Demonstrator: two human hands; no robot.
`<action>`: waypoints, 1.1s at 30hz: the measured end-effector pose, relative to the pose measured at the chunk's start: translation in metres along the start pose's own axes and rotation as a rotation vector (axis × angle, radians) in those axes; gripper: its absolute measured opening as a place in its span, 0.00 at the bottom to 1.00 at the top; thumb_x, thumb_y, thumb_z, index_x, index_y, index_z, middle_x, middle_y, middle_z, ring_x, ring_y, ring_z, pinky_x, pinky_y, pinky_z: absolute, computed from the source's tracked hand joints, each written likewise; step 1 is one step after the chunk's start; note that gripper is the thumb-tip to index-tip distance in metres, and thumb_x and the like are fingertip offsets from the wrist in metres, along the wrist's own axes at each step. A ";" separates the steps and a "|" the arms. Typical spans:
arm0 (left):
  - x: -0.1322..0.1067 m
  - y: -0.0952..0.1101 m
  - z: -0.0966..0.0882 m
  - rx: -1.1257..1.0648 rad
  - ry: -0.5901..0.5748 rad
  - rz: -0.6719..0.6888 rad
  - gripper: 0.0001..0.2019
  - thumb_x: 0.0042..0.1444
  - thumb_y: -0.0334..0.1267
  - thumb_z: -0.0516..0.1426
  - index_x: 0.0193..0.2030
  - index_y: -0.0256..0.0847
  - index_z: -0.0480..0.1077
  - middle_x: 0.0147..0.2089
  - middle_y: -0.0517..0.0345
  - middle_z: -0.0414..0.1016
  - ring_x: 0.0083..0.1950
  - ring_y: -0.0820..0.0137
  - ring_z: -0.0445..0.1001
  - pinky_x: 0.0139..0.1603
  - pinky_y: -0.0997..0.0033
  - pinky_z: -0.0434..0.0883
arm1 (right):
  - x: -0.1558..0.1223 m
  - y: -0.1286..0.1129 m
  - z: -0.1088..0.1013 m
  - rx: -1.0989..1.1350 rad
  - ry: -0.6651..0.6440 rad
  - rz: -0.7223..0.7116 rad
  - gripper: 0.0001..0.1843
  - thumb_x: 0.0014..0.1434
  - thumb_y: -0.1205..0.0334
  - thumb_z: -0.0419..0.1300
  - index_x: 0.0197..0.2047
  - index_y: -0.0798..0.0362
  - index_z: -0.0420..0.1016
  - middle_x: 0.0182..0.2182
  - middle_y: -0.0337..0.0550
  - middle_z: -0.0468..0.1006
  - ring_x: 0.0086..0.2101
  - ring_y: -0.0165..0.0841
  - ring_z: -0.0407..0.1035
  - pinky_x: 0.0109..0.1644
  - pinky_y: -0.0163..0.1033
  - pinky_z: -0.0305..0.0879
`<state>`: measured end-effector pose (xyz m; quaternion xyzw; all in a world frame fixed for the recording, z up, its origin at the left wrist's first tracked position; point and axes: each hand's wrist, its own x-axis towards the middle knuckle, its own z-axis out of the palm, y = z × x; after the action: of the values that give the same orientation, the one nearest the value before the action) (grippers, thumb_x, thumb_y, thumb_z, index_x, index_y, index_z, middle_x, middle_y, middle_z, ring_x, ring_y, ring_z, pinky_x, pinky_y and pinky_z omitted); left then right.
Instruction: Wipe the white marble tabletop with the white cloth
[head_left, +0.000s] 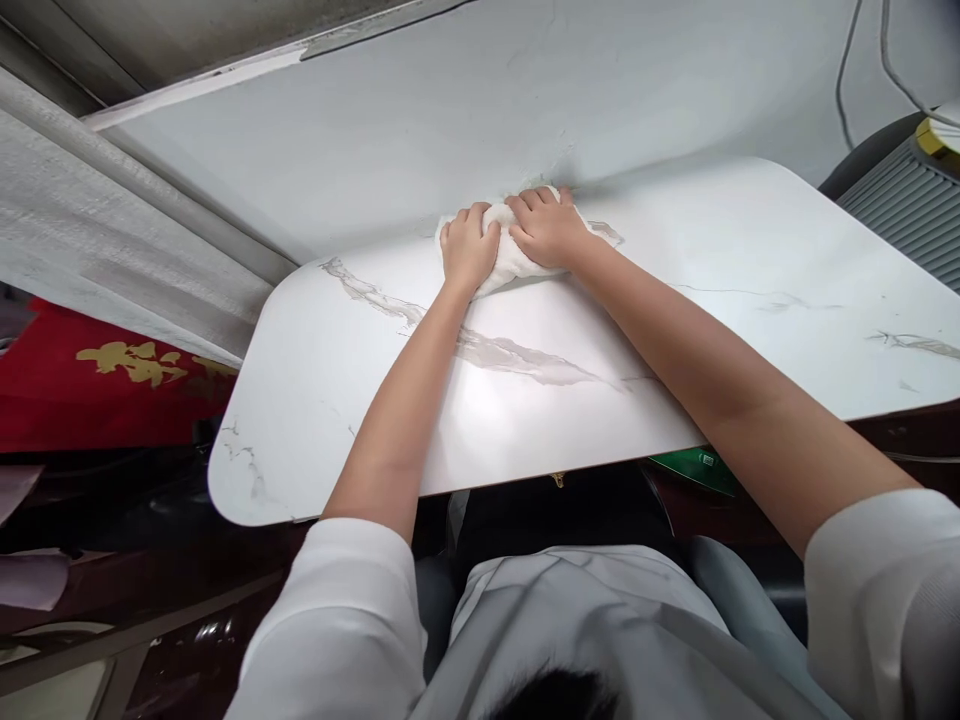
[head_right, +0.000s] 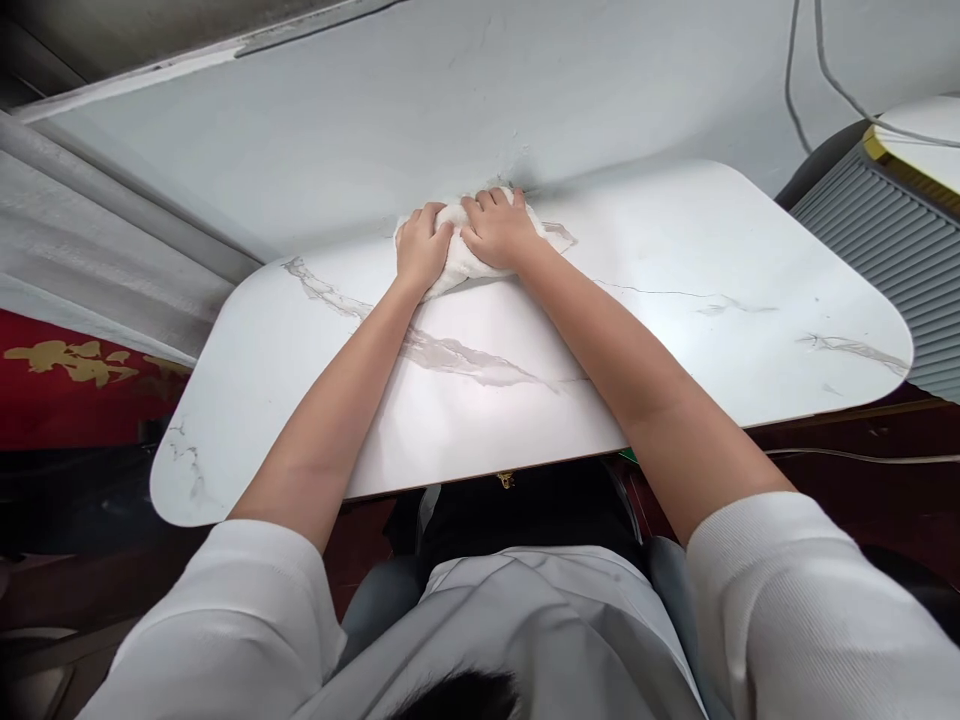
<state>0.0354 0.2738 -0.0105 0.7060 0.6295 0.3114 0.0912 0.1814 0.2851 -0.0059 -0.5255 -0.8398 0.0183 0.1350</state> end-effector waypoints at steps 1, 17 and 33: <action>-0.006 0.001 -0.003 0.017 0.001 -0.010 0.15 0.64 0.34 0.49 0.55 0.45 0.70 0.58 0.49 0.74 0.65 0.58 0.67 0.71 0.55 0.52 | -0.004 -0.004 0.000 0.000 0.006 -0.008 0.32 0.67 0.59 0.37 0.70 0.62 0.55 0.65 0.60 0.59 0.63 0.50 0.51 0.65 0.63 0.41; -0.178 0.035 -0.063 0.139 -0.164 0.058 0.21 0.65 0.38 0.46 0.63 0.45 0.63 0.65 0.50 0.68 0.70 0.62 0.61 0.76 0.50 0.46 | -0.171 -0.075 -0.024 -0.067 0.014 -0.138 0.33 0.67 0.54 0.38 0.70 0.62 0.57 0.65 0.62 0.60 0.65 0.52 0.51 0.67 0.66 0.42; -0.258 0.015 -0.109 0.186 -0.181 0.052 0.24 0.66 0.43 0.42 0.68 0.48 0.57 0.68 0.46 0.65 0.73 0.60 0.57 0.76 0.46 0.45 | -0.214 -0.140 -0.024 -0.024 0.023 -0.229 0.34 0.67 0.51 0.39 0.70 0.57 0.62 0.65 0.59 0.63 0.64 0.56 0.54 0.66 0.69 0.45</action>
<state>-0.0161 -0.0019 -0.0008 0.7527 0.6263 0.1891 0.0736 0.1527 0.0302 -0.0029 -0.4278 -0.8929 -0.0132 0.1397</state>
